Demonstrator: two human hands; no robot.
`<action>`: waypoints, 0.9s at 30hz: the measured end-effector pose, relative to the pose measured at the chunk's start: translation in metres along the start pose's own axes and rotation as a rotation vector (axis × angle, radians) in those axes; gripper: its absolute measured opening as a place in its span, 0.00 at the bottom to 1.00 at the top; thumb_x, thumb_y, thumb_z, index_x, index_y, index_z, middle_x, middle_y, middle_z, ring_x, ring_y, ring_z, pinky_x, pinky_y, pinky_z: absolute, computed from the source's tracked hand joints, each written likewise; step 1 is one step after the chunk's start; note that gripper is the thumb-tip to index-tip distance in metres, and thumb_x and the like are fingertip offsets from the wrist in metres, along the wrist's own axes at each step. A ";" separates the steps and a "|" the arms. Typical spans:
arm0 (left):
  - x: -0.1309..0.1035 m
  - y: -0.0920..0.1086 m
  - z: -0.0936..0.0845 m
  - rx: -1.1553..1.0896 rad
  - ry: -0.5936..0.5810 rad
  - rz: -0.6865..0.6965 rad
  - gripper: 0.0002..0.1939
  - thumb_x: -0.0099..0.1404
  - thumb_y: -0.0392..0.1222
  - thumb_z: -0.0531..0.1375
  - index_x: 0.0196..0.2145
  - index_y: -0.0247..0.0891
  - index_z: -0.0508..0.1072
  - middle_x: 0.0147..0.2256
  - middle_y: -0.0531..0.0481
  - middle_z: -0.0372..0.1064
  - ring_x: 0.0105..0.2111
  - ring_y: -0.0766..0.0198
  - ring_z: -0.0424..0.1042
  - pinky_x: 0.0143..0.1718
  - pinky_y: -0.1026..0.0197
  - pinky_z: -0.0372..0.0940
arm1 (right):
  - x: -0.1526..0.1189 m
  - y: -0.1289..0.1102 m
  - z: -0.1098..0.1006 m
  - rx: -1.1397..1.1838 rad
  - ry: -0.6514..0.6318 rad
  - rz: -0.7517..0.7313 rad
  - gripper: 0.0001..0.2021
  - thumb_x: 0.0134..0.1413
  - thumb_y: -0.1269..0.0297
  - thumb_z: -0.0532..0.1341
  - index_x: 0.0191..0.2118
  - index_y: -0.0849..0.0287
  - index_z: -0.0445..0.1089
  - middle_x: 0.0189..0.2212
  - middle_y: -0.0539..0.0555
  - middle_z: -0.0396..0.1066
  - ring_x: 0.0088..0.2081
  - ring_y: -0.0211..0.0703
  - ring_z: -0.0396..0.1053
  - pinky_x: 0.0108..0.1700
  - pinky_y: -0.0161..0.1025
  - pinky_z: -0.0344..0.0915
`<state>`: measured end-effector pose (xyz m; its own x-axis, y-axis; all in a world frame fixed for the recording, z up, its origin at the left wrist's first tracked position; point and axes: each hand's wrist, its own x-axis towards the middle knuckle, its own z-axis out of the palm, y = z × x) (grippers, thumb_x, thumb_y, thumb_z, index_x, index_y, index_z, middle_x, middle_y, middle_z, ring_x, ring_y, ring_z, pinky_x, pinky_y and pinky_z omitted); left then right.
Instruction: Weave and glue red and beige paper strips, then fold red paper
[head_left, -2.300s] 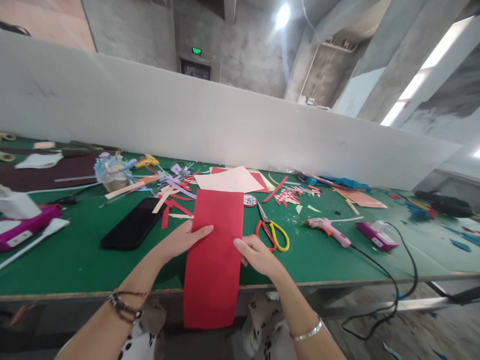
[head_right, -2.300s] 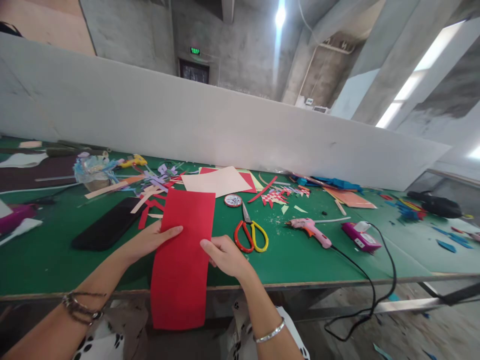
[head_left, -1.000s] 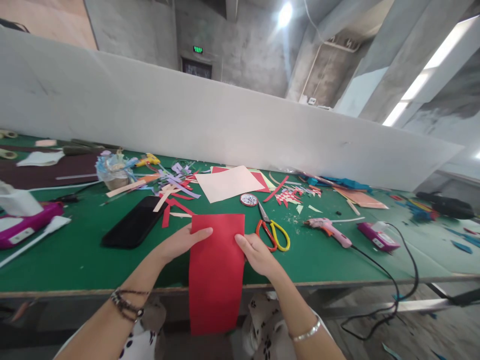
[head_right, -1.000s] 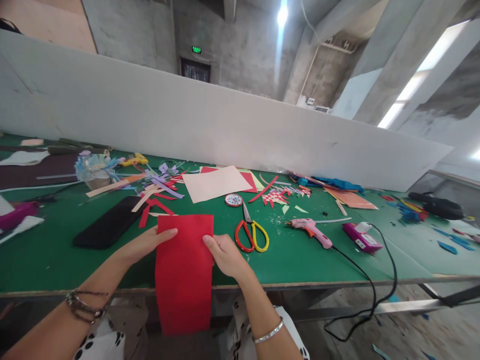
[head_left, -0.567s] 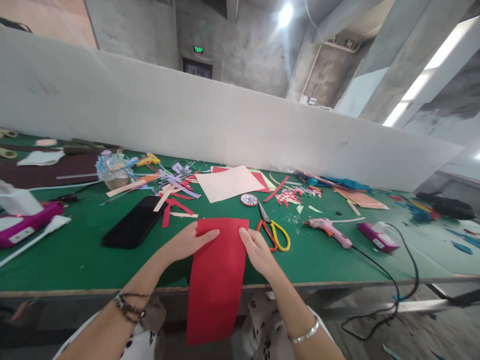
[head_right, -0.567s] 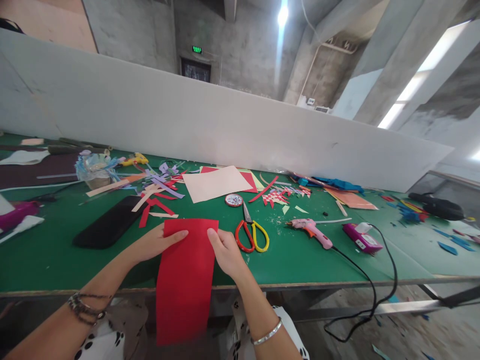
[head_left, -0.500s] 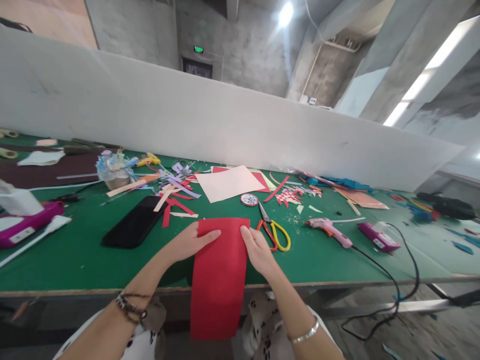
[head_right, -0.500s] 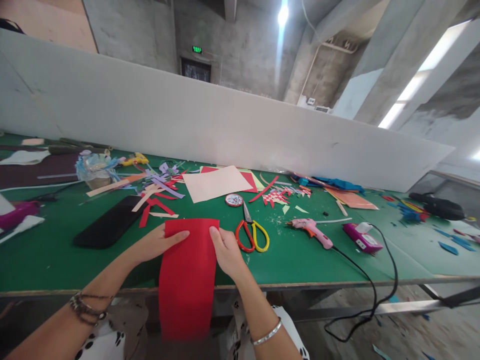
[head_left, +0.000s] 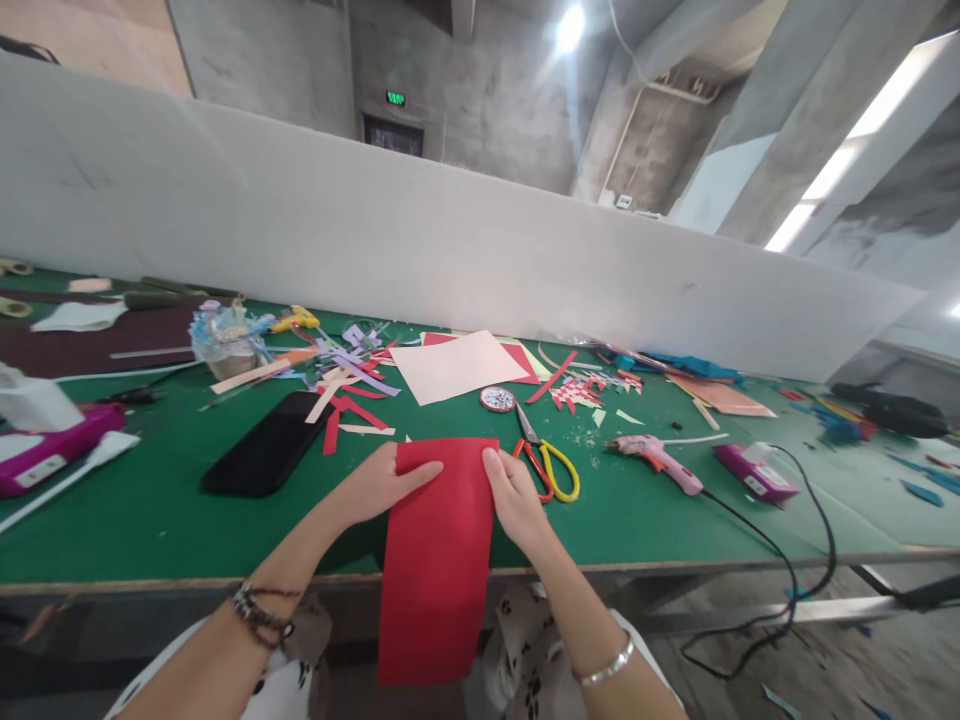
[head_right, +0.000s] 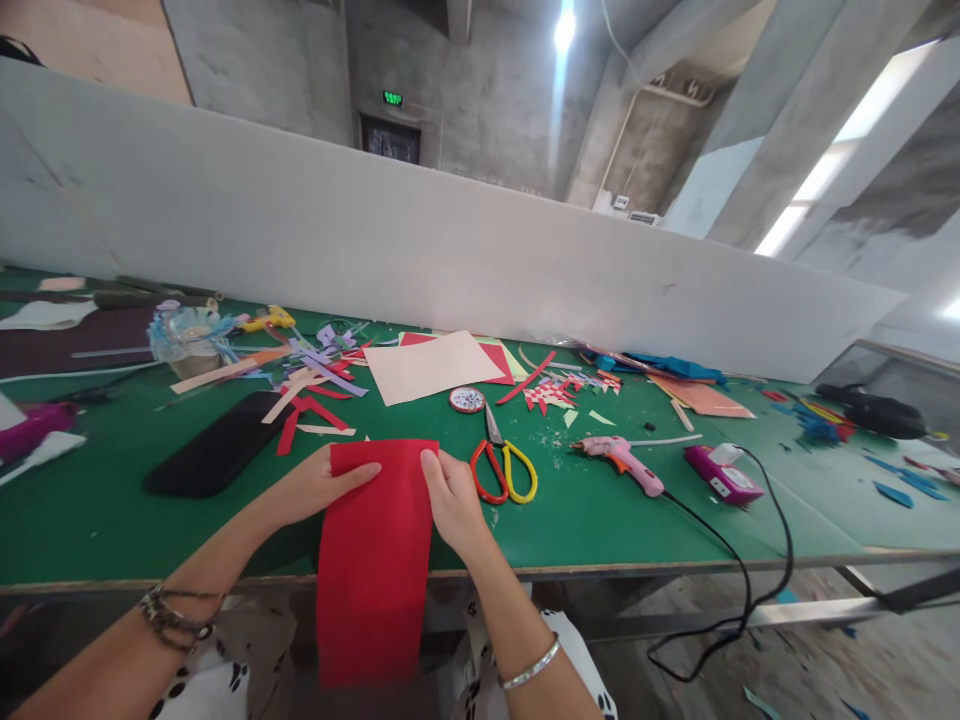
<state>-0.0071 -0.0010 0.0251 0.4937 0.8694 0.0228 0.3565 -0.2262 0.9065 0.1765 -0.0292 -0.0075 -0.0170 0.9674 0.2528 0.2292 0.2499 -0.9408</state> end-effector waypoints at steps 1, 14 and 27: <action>0.000 -0.001 0.000 0.013 -0.001 -0.003 0.16 0.56 0.55 0.56 0.33 0.39 0.73 0.33 0.51 0.75 0.34 0.56 0.73 0.35 0.60 0.67 | 0.000 0.000 0.000 -0.010 0.020 -0.011 0.22 0.55 0.45 0.44 0.23 0.59 0.56 0.19 0.47 0.51 0.23 0.33 0.50 0.25 0.32 0.51; 0.005 -0.001 -0.015 0.226 -0.065 0.156 0.17 0.57 0.54 0.55 0.26 0.38 0.75 0.27 0.52 0.73 0.29 0.61 0.69 0.31 0.65 0.62 | -0.003 -0.006 0.003 -0.262 -0.299 -0.150 0.20 0.59 0.53 0.44 0.20 0.58 0.53 0.17 0.46 0.53 0.21 0.32 0.50 0.25 0.32 0.46; -0.002 -0.002 -0.035 0.236 0.305 0.093 0.20 0.58 0.58 0.51 0.24 0.38 0.66 0.24 0.54 0.67 0.27 0.64 0.65 0.27 0.68 0.59 | -0.002 -0.005 -0.013 -0.148 -0.308 -0.049 0.13 0.55 0.56 0.51 0.26 0.59 0.62 0.20 0.45 0.54 0.23 0.32 0.51 0.25 0.30 0.49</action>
<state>-0.0364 0.0134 0.0378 0.2868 0.9230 0.2566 0.5112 -0.3740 0.7738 0.1877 -0.0329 -0.0007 -0.3198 0.9271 0.1955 0.3596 0.3096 -0.8803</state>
